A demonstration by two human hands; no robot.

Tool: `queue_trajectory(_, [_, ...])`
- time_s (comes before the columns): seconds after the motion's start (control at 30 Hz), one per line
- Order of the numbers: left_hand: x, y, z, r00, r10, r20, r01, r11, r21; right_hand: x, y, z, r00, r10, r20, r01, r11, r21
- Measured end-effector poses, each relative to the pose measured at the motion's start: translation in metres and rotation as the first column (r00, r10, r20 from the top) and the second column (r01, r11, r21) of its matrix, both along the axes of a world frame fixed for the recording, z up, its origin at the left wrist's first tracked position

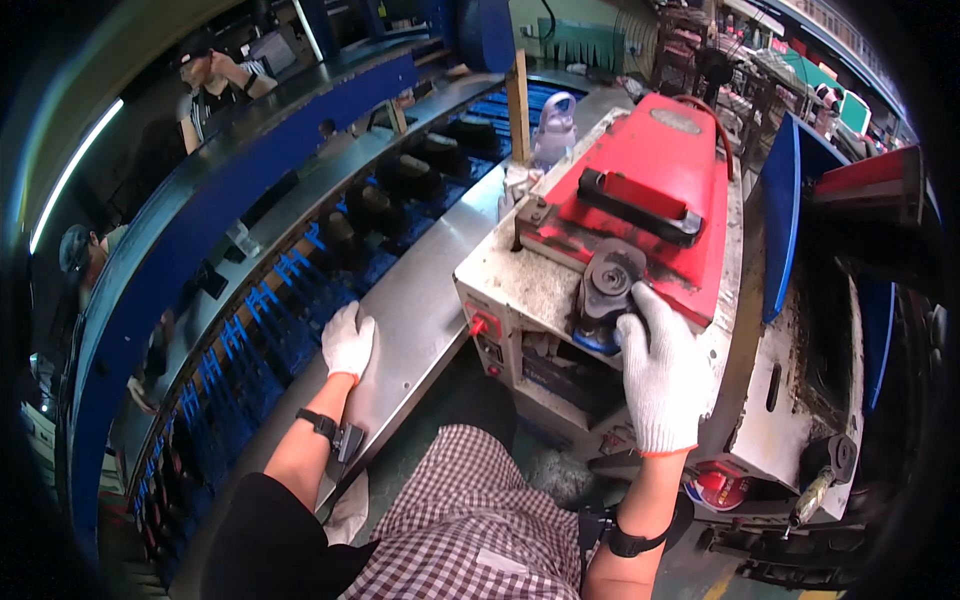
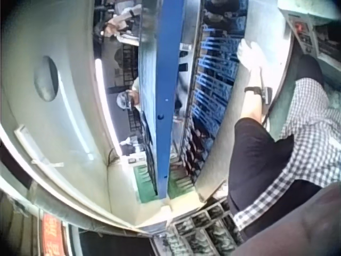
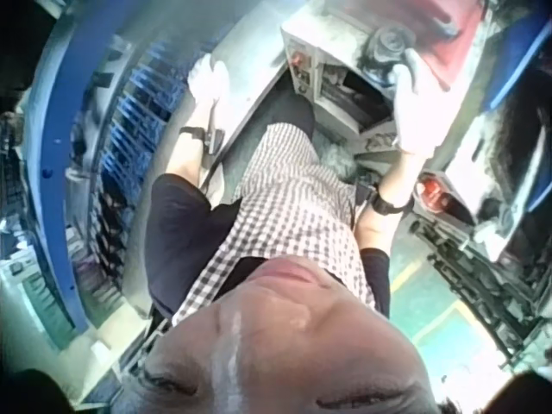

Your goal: Positioning shoes in pneumatic pressing machines to bond soles and shape components.

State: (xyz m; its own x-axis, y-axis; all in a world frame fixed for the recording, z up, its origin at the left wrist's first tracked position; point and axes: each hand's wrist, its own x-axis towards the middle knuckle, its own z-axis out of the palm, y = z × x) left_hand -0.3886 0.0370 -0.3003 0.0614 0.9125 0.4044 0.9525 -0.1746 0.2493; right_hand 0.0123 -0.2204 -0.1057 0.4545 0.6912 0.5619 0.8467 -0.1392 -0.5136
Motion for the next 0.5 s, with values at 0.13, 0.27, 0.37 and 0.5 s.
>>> queue_trajectory(0.13, [-0.0012,0.0031,-0.0073,0.999,0.025,0.048,-0.023,0.999,-0.037,-0.0017,-0.0013,0.0002,0.997,-0.029,-0.073,0.025,0.998,-0.051])
queue_trajectory(0.27, [-0.0002,0.0032,-0.0052,0.999,0.024,0.038,-0.025,1.0,0.002,-0.0016,-0.0014,0.0018,0.999,-0.028,0.036,0.029,0.999,-0.02])
queue_trajectory(0.37, [0.0007,0.0021,-0.0013,0.999,0.03,0.045,-0.03,1.0,-0.002,-0.0014,-0.0019,0.0015,0.999,-0.036,0.011,0.036,0.999,-0.024])
queue_trajectory(0.5, [0.0003,0.0019,-0.0022,0.994,0.036,0.1,-0.033,0.999,-0.035,-0.0018,-0.0008,-0.0016,0.997,-0.062,-0.042,0.06,0.997,-0.051])
